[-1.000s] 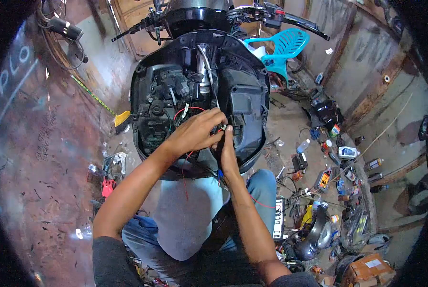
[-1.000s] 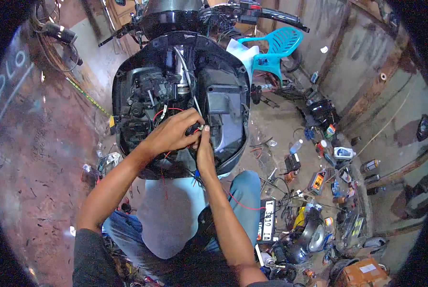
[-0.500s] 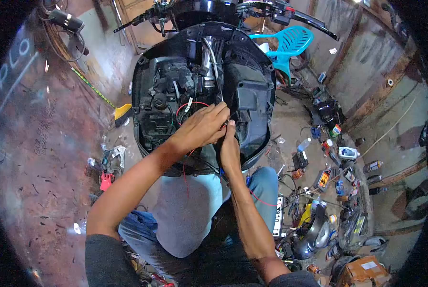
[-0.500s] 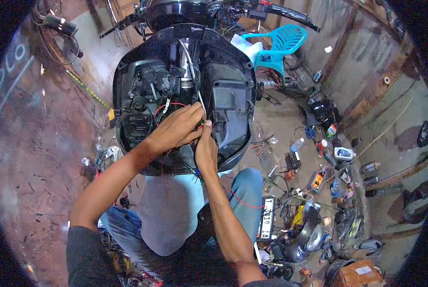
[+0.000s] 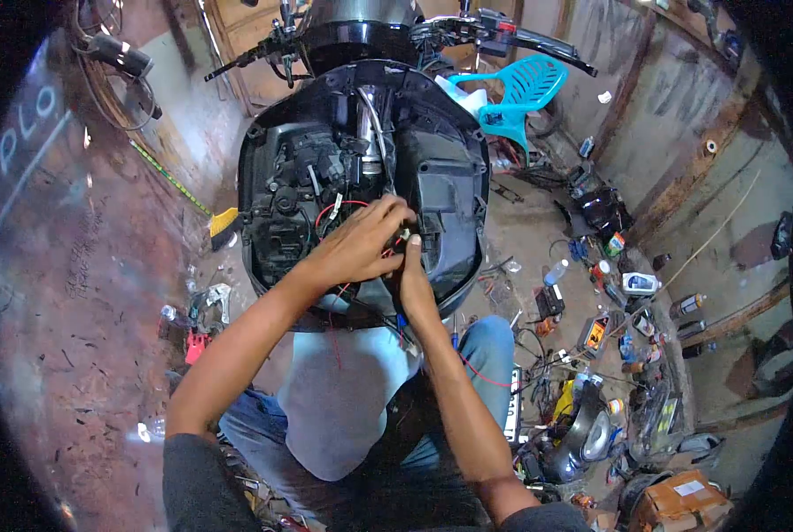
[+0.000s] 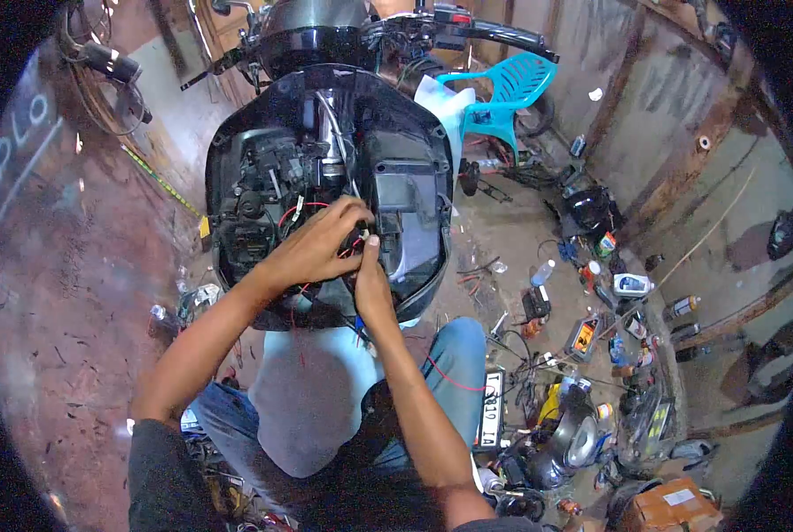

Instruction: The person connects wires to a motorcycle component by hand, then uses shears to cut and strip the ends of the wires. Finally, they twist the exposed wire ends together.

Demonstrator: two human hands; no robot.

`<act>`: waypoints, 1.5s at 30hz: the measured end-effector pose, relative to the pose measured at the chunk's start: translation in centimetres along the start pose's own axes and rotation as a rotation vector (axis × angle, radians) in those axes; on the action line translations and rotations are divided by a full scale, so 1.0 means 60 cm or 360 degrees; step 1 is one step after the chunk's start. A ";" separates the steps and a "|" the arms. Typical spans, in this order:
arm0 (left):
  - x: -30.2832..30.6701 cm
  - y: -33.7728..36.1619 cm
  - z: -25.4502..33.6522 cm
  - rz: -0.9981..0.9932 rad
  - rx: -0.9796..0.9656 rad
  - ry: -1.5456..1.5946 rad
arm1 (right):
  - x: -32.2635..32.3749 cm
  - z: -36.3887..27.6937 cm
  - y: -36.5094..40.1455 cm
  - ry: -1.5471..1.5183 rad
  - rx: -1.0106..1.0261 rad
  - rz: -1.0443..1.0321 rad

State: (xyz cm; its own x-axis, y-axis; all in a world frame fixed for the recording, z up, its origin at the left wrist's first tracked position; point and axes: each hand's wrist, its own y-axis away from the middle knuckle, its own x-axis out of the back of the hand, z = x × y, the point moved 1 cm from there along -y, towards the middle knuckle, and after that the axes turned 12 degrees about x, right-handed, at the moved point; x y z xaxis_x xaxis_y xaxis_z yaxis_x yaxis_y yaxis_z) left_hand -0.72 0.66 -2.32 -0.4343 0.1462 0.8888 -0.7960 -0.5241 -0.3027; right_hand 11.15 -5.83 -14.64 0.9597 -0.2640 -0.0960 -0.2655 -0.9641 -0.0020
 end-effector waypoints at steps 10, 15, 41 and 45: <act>0.058 0.212 0.106 0.0653 0.0558 -0.0008 | 0.117 -0.104 0.215 0.0077 0.0580 0.0233; -0.011 0.272 0.114 0.0733 0.0684 -0.0164 | 0.125 -0.072 0.263 0.0037 0.0483 0.0351; -0.073 0.294 0.213 0.0005 0.1259 0.1296 | 0.071 -0.085 0.281 0.0550 0.0587 0.0342; -0.044 0.289 0.219 0.0136 0.1191 0.1336 | 0.082 -0.098 0.269 0.0449 0.0528 0.0171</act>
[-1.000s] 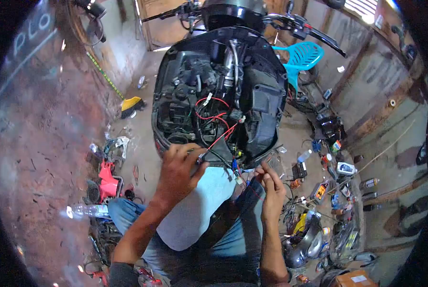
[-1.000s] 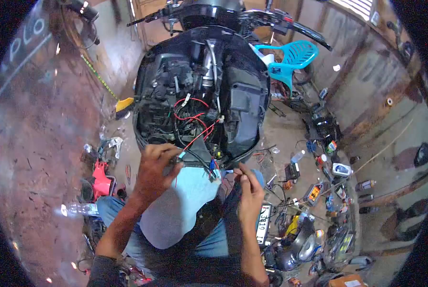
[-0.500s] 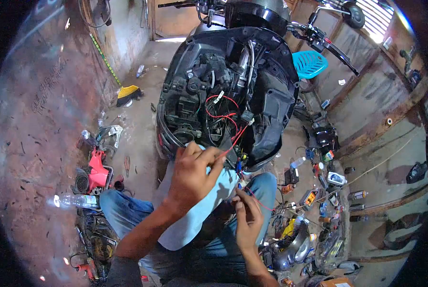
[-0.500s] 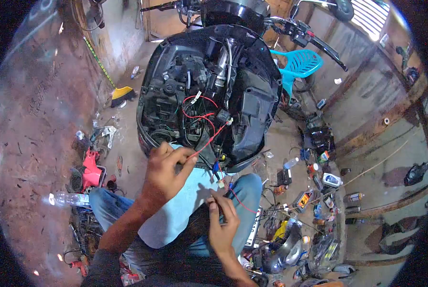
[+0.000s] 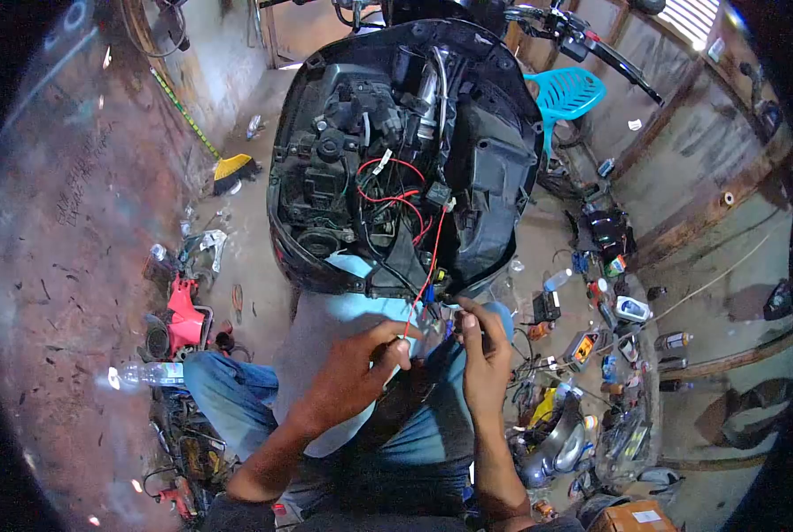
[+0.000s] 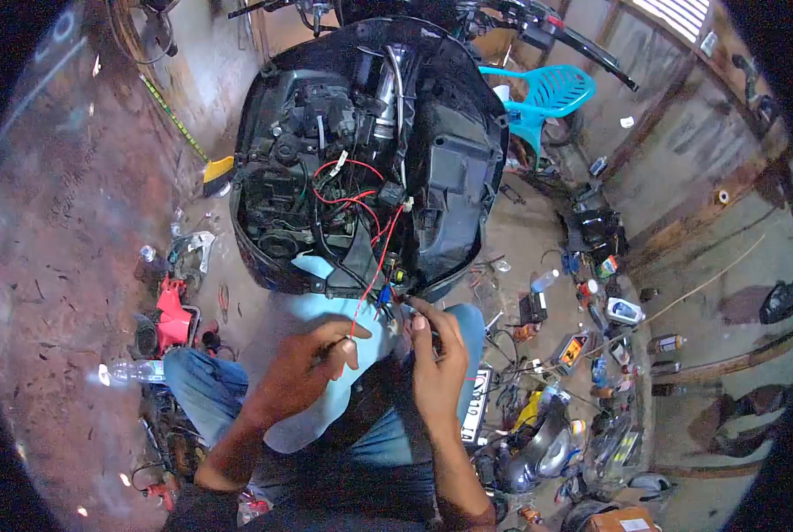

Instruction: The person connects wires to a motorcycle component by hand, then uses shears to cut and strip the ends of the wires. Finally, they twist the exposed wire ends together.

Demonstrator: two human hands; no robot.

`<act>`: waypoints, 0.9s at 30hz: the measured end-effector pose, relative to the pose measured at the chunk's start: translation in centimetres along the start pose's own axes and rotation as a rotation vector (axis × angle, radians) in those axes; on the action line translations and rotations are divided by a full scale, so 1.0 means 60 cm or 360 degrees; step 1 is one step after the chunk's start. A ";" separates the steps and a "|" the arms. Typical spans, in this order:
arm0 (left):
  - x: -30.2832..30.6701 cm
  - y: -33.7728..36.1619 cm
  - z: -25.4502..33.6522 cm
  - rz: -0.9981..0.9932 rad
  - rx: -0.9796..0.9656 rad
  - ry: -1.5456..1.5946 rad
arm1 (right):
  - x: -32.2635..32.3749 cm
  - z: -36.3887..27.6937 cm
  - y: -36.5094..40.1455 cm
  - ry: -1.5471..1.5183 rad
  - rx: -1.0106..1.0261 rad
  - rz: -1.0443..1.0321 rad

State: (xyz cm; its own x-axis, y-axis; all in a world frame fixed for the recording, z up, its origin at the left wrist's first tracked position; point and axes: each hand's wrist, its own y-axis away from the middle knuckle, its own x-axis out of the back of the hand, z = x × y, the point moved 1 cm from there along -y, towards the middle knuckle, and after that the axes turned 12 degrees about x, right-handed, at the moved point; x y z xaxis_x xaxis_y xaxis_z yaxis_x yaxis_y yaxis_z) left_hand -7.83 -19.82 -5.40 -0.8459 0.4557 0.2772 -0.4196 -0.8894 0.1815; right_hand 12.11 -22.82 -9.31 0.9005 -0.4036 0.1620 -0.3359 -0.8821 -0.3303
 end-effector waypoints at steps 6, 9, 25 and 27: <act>-0.014 0.011 0.036 -0.0233 0.0209 -0.0259 | -0.007 -0.054 -0.025 -0.0742 -0.0321 -0.0219; -0.024 0.008 0.043 -0.0245 0.0192 -0.0337 | -0.018 -0.051 -0.071 -0.0502 -0.0105 -0.0140; 0.075 -0.070 0.068 0.0494 -0.0044 -0.0390 | 0.005 -0.023 -0.171 -0.0522 -0.0085 -0.0163; 0.067 -0.119 0.061 0.0674 -0.0472 -0.0535 | 0.014 -0.037 -0.187 -0.0455 0.0051 -0.0135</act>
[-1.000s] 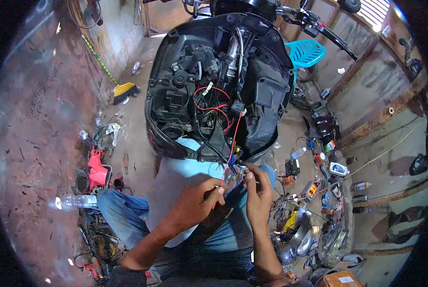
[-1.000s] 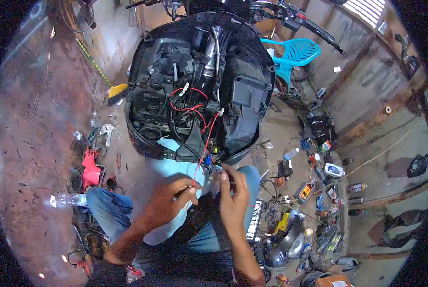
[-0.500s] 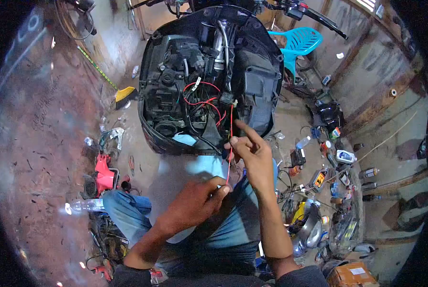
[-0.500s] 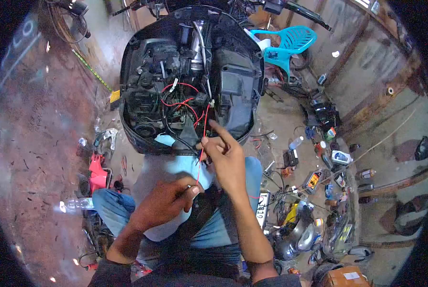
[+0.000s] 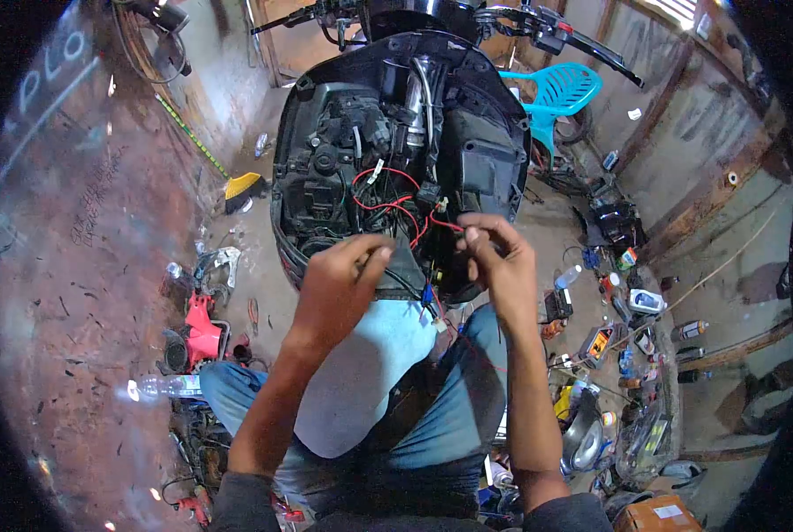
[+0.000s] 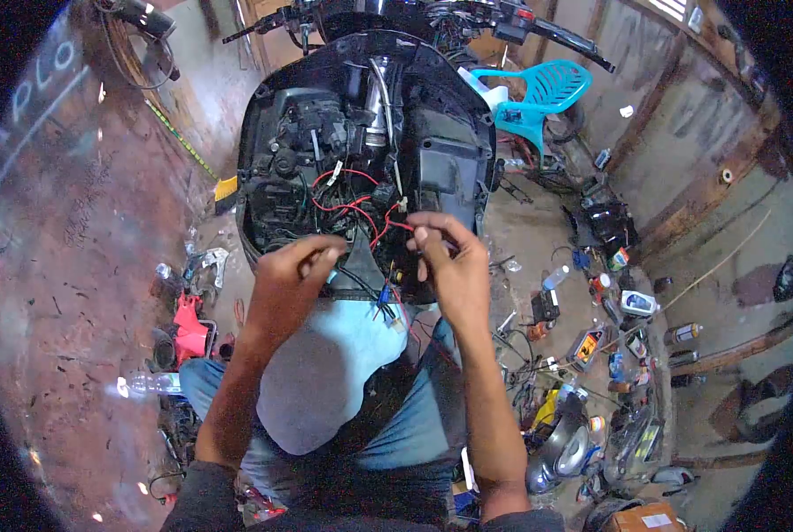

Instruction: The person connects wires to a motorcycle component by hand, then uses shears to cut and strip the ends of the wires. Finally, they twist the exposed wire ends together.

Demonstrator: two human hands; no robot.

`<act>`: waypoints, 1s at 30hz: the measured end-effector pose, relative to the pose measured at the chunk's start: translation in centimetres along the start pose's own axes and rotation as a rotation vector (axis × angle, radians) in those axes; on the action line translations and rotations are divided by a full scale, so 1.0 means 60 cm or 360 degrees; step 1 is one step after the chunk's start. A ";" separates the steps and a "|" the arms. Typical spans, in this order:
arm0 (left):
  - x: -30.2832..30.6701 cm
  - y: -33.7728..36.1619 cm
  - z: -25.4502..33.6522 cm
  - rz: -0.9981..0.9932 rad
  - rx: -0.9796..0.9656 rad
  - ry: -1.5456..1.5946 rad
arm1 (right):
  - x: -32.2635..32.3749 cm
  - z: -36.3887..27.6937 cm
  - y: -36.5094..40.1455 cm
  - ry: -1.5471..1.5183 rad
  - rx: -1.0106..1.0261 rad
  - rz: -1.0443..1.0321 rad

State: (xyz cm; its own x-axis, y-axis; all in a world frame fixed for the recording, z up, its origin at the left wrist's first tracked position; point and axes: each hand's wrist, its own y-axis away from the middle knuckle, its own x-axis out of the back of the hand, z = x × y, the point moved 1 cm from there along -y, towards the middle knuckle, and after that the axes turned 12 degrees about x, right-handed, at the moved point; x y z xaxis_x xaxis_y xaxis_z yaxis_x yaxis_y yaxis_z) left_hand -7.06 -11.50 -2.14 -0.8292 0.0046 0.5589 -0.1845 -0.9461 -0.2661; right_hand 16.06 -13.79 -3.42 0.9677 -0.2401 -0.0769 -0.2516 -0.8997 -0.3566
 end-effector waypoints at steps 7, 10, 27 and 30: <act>-0.080 -0.081 -0.002 0.0054 0.0320 -0.0608 | 0.018 -0.035 -0.024 -0.0363 0.0032 -0.0008; -0.095 -0.113 -0.013 0.0121 0.0385 -0.0708 | 0.018 -0.038 0.007 -0.0344 -0.0145 -0.0119; -0.129 -0.064 -0.018 0.0442 0.0448 -0.0444 | 0.060 -0.046 0.098 -0.0689 -0.0172 -0.0345; -0.130 -0.064 -0.017 0.0475 0.0515 -0.0503 | 0.047 -0.027 0.097 -0.0631 -0.0308 -0.0483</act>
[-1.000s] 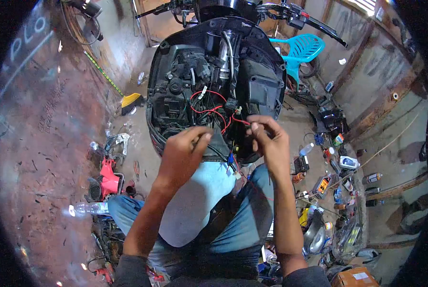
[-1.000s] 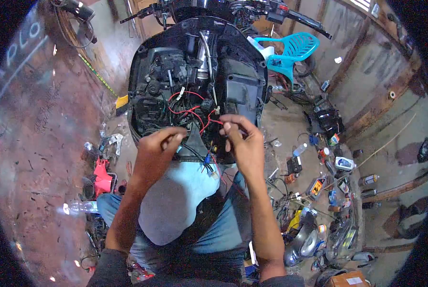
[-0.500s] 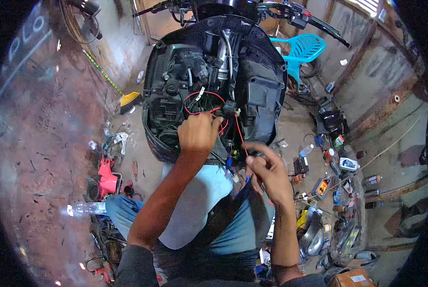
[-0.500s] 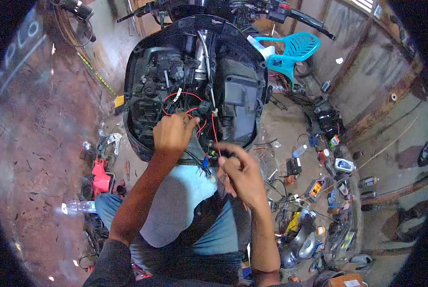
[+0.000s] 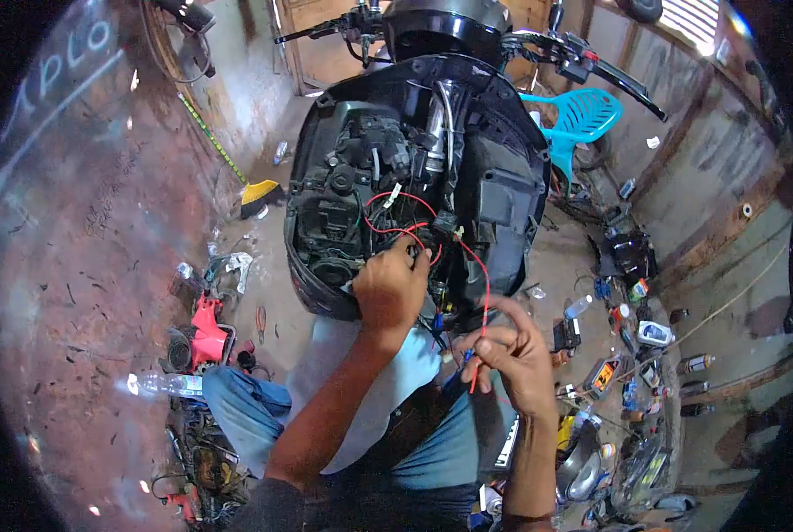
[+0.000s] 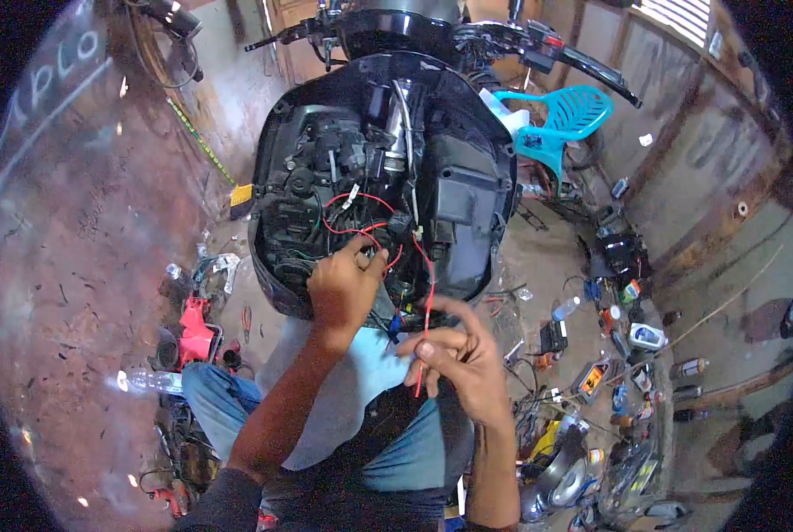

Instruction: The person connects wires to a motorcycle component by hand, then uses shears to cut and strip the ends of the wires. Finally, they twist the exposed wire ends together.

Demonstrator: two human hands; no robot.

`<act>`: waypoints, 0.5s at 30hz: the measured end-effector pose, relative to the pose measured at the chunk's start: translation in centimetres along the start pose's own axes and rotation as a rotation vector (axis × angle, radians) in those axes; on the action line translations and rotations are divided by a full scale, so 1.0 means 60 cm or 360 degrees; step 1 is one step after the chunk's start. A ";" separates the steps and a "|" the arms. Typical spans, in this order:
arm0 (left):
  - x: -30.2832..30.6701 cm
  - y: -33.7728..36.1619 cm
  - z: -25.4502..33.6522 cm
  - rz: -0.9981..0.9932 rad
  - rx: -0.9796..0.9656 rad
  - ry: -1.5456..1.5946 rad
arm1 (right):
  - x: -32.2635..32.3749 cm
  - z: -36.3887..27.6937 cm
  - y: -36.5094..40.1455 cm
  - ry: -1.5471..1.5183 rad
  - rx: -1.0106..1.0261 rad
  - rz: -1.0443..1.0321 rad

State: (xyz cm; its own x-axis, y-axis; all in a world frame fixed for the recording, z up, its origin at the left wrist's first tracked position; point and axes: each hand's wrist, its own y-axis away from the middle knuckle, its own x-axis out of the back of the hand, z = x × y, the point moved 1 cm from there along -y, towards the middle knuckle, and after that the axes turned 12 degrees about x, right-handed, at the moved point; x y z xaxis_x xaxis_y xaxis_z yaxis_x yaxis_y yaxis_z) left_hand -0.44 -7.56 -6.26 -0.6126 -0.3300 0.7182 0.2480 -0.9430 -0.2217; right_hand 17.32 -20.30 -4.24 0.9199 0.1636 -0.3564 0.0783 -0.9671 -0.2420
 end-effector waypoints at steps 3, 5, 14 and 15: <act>0.009 -0.003 0.001 -0.0040 -0.0003 -0.0010 | -0.018 -0.002 -0.002 0.0163 -0.0262 -0.0138; 0.015 -0.006 -0.003 -0.0125 0.0003 0.0071 | -0.017 0.006 -0.005 0.0125 -0.0051 -0.0078; 0.016 -0.015 -0.004 -0.0098 -0.0212 -0.0137 | -0.014 -0.003 -0.051 -0.0372 0.0399 0.0527; 0.015 -0.017 -0.003 -0.0055 -0.0213 -0.0176 | -0.024 -0.004 -0.054 -0.0317 0.0405 0.0480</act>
State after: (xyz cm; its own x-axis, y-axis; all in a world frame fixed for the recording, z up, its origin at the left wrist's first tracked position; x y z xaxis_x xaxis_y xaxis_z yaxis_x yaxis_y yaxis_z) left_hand -1.37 -6.88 -5.48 -0.5310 -0.2975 0.7934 0.1213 -0.9534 -0.2762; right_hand 15.82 -17.43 -2.73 0.7931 -0.0598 -0.6061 -0.3023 -0.9026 -0.3064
